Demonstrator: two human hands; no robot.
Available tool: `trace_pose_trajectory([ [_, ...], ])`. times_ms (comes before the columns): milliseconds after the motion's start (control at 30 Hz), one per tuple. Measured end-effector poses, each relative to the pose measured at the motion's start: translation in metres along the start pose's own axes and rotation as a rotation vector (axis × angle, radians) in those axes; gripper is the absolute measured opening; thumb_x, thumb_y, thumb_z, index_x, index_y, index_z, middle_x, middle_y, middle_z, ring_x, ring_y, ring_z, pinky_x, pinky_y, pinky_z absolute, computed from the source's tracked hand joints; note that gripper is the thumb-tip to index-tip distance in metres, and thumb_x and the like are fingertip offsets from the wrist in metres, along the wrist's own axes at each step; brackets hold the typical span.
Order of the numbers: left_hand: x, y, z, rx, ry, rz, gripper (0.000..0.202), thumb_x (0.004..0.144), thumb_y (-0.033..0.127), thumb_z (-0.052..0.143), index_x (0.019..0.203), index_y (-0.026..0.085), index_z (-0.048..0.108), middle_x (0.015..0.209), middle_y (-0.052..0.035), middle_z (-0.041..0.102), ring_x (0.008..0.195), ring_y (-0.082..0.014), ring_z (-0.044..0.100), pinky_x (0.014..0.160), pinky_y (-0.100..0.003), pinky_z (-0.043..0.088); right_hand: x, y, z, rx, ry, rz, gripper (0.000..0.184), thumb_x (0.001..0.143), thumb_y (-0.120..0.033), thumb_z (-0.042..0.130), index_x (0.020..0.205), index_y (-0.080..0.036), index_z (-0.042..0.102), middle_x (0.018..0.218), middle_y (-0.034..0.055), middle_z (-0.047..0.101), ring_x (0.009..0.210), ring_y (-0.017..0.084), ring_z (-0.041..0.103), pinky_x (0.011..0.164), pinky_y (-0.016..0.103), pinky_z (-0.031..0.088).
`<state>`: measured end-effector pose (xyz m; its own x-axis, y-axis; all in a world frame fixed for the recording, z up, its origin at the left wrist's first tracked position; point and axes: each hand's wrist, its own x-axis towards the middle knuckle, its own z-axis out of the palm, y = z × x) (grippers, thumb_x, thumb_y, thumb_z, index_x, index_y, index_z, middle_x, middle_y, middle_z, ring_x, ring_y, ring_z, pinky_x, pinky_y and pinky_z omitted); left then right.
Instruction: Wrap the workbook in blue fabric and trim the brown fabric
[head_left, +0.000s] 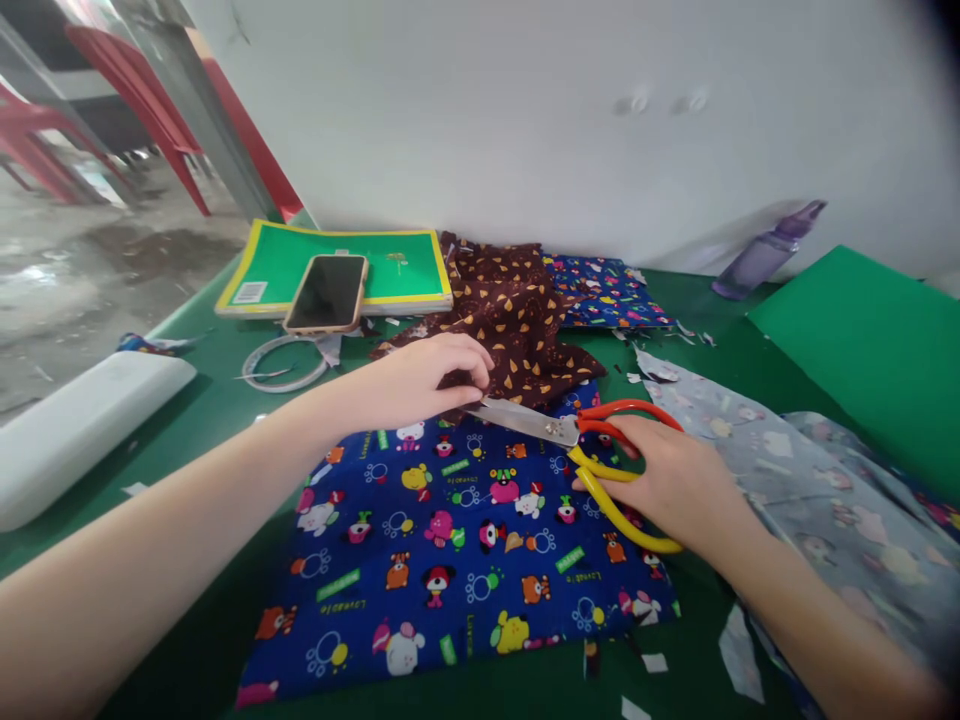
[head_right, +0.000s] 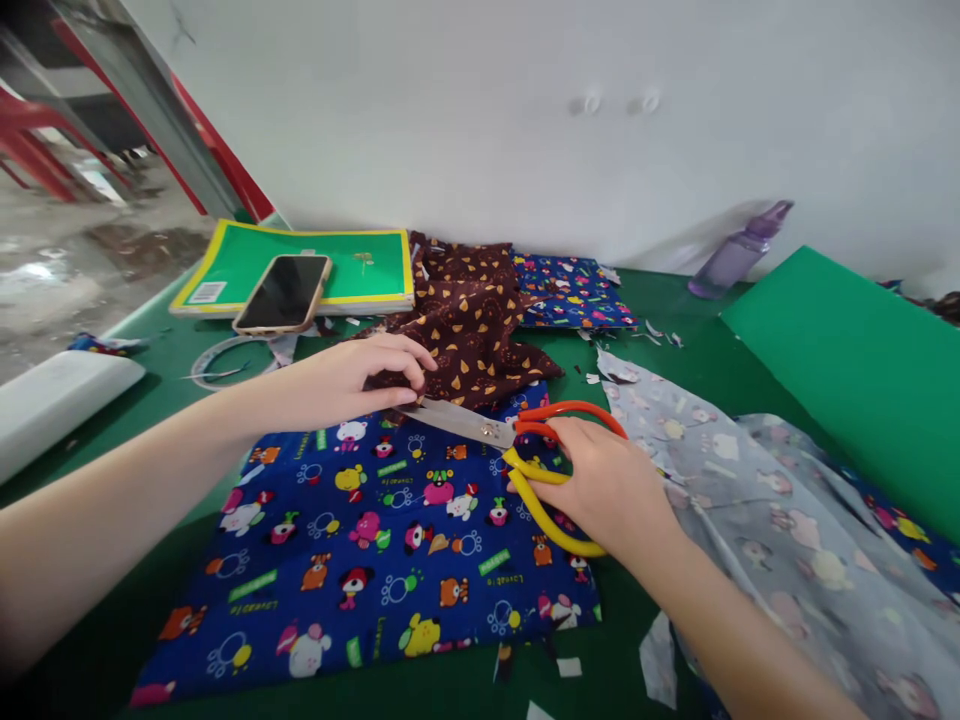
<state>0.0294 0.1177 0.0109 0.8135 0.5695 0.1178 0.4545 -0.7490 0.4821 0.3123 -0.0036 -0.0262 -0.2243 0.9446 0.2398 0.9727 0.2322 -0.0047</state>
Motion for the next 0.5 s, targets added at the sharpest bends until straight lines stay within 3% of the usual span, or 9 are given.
trace_pose_trajectory([
  [500,-0.005,-0.007,-0.011,-0.008,-0.001,-0.054,0.018,0.089,0.036,0.050,0.093,0.022,0.062,0.118,-0.0004,0.059,0.100,-0.0149,0.057,0.086,-0.026,0.042,-0.004,-0.002,0.000,-0.060,0.003,0.031,0.044,0.077,-0.053,0.060,0.102,-0.017,0.064,0.095,0.0076,0.072,0.082,0.029,0.068,0.065,0.039,0.051],
])
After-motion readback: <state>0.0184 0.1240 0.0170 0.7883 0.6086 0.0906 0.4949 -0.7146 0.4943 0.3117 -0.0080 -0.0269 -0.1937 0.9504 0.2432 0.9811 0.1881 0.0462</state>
